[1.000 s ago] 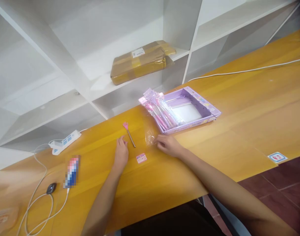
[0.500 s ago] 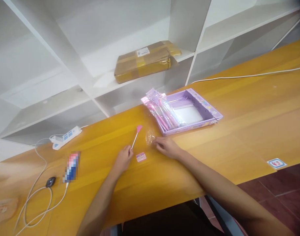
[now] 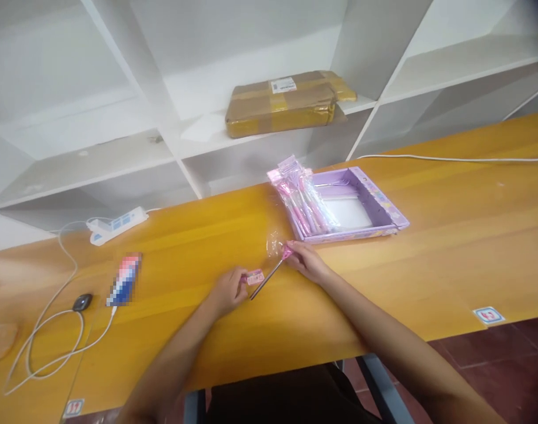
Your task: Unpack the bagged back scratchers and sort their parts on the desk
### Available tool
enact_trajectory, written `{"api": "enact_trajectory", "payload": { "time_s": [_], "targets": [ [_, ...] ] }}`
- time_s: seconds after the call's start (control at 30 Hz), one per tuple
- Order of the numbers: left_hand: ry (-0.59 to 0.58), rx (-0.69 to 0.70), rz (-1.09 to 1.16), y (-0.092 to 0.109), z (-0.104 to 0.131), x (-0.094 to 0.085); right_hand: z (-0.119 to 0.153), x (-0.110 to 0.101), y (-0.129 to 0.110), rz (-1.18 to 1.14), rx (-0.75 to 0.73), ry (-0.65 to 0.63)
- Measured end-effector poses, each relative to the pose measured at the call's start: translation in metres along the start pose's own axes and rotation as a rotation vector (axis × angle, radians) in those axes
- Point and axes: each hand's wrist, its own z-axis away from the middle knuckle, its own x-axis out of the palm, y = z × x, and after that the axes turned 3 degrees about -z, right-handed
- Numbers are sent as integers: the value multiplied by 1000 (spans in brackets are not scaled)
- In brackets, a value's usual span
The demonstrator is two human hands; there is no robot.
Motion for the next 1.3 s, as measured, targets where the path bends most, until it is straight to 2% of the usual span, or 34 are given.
{"api": "enact_trajectory", "payload": {
  "time_s": [0.1, 0.2, 0.43, 0.7, 0.8, 1.03, 1.3],
  "targets": [
    [92, -40, 69, -6, 0, -3, -2, -8, -3, -54, -7, 47],
    [128, -72, 113, -11, 0, -2, -4, -11, -3, -47, 8, 44],
    [73, -126, 153, -15, 3, -2, -4, -10, -3, -3, 5, 29],
    [137, -236, 270, -13, 4, -5, -2, -16, 1, 53, -12, 38],
    [189, -243, 263, -13, 4, -4, 0, -16, 2, 45, -17, 37],
    [221, -237, 255, -15, 3, -2, 6, -14, -4, -19, -76, 96],
    [226, -219, 252, -16, 2, -2, 8, -10, -7, -4, -113, 60]
  ]
}}
